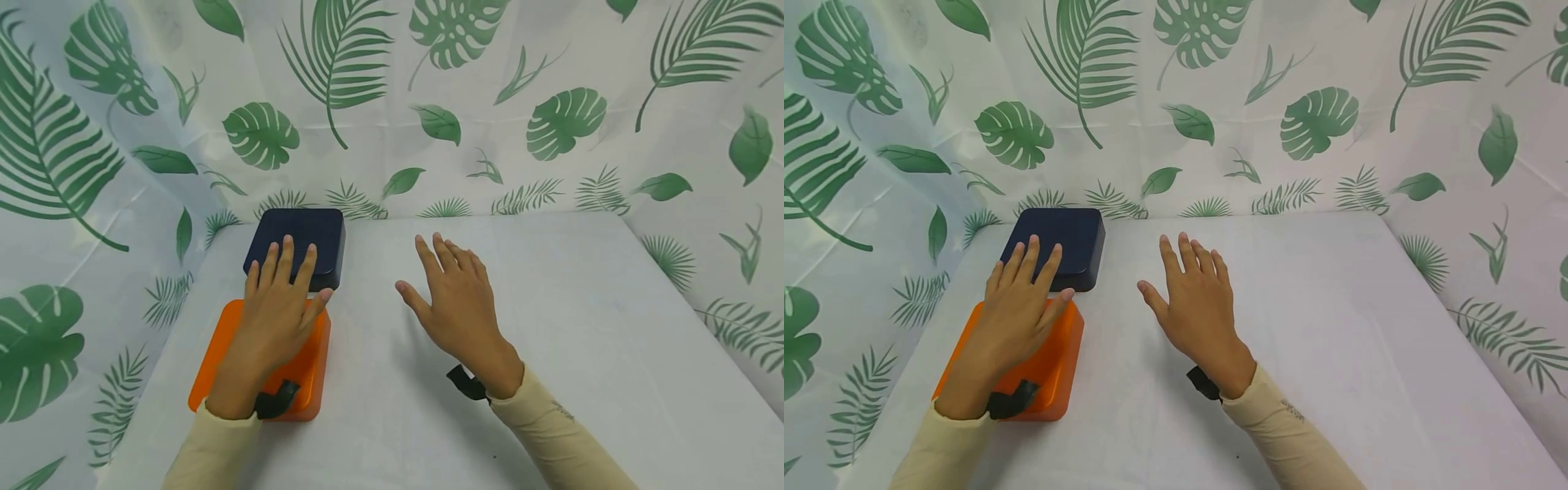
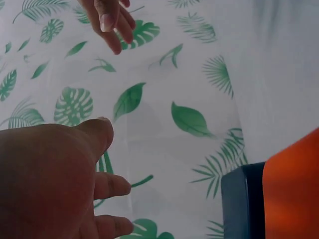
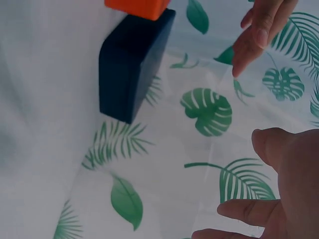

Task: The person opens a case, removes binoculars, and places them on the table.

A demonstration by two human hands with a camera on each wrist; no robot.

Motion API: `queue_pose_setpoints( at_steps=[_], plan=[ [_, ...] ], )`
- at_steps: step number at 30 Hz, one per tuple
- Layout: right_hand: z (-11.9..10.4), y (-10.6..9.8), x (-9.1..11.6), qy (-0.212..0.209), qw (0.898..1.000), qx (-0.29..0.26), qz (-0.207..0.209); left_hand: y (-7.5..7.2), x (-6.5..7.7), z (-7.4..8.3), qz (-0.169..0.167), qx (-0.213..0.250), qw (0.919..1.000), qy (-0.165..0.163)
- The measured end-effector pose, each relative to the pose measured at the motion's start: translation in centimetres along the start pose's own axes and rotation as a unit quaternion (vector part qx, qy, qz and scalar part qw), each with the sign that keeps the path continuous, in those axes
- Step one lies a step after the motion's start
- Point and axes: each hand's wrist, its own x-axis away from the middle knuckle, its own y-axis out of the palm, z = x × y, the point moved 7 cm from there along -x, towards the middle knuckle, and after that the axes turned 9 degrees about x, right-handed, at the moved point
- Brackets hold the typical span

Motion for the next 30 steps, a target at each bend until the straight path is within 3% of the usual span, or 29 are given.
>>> queue_pose_setpoints(
  at_steps=[9,18,25,30],
  plan=[
    [-1.7,1.1,0.1,-0.003,1.0,-0.019,-0.001,-0.7,1.6,-2.4,0.022,0.008,0.9996,-0.015],
    [-3.1,1.7,0.1,-0.003,0.995,-0.084,0.05,-1.0,3.4,-4.8,0.047,0.024,0.998,-0.035],
    [-4.3,2.5,0.2,-0.013,0.992,-0.102,0.077,-1.3,4.7,-6.6,0.067,0.027,0.9963,-0.047],
    [-5.2,2.9,0.2,-0.021,0.989,-0.113,0.088,-1.4,5.3,-7.9,0.067,0.039,0.9937,-0.081]
  ],
)
